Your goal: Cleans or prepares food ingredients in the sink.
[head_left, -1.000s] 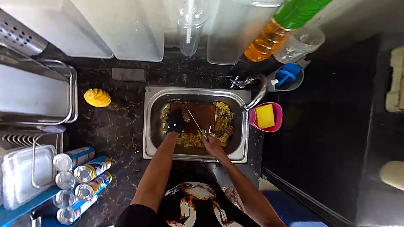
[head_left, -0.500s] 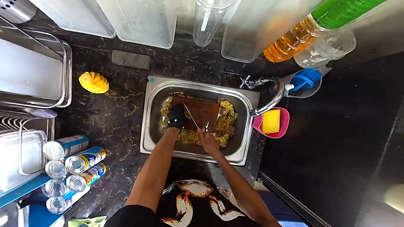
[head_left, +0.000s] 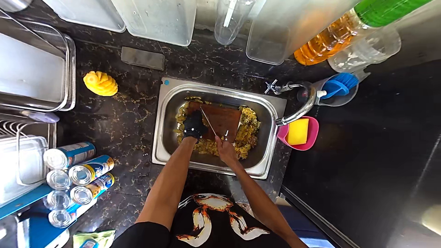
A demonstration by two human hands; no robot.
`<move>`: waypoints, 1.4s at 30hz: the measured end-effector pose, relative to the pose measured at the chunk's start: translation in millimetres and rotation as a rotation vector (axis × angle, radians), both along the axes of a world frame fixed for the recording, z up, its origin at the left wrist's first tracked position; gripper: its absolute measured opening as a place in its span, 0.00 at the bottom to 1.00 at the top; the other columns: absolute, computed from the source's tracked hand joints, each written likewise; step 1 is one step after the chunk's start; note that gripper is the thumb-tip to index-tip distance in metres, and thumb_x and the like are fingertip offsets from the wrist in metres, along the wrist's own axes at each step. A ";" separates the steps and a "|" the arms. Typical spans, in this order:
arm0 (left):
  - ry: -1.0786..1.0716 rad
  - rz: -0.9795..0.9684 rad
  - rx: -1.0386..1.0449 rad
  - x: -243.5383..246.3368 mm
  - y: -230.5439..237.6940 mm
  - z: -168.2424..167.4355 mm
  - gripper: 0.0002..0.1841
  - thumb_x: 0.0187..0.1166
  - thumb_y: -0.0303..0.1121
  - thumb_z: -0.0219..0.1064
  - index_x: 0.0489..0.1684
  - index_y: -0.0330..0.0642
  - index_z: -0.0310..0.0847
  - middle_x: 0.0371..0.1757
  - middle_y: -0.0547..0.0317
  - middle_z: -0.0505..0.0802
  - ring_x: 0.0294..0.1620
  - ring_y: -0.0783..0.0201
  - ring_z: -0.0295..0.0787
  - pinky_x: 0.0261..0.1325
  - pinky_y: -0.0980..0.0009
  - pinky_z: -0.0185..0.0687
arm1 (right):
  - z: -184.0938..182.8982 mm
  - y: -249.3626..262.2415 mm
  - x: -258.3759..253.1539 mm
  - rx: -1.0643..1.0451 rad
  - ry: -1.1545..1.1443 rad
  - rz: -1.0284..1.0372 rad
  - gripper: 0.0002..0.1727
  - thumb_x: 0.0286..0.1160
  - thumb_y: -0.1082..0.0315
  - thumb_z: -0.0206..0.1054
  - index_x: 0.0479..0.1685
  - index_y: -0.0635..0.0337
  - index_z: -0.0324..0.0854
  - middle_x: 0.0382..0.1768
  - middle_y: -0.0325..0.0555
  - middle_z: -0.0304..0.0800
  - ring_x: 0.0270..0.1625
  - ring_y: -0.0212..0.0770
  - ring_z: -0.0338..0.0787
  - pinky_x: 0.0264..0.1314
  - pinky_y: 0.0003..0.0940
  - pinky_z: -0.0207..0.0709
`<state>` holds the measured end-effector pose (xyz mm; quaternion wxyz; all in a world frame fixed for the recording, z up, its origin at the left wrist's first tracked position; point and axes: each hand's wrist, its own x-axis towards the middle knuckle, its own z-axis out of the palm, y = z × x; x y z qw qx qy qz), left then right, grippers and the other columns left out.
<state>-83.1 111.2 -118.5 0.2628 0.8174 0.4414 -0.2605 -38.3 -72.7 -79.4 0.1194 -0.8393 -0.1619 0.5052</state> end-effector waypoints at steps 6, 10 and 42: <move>0.004 -0.013 -0.011 1.3 1.1 1.1 0.51 0.42 0.47 0.87 0.79 0.46 0.71 0.72 0.44 0.83 0.72 0.35 0.78 0.54 0.29 0.80 | -2.4 10.8 5.0 -0.013 0.004 0.025 0.45 0.90 0.33 0.34 0.32 0.63 0.83 0.31 0.58 0.87 0.42 0.56 0.91 0.48 0.57 0.82; -0.002 -0.011 0.008 0.1 -3.1 -0.1 0.51 0.42 0.48 0.87 0.77 0.45 0.72 0.75 0.42 0.82 0.75 0.32 0.75 0.54 0.27 0.79 | -3.5 24.9 9.3 0.085 0.021 -0.032 0.51 0.83 0.24 0.31 0.30 0.65 0.82 0.27 0.62 0.85 0.33 0.61 0.89 0.36 0.62 0.83; 0.018 -0.034 -0.013 4.4 3.5 -3.1 0.54 0.40 0.49 0.88 0.80 0.46 0.70 0.75 0.44 0.81 0.76 0.33 0.74 0.56 0.27 0.77 | -42.7 31.4 22.6 0.006 0.092 -0.003 0.50 0.88 0.30 0.31 0.30 0.68 0.83 0.31 0.63 0.86 0.39 0.62 0.90 0.44 0.63 0.82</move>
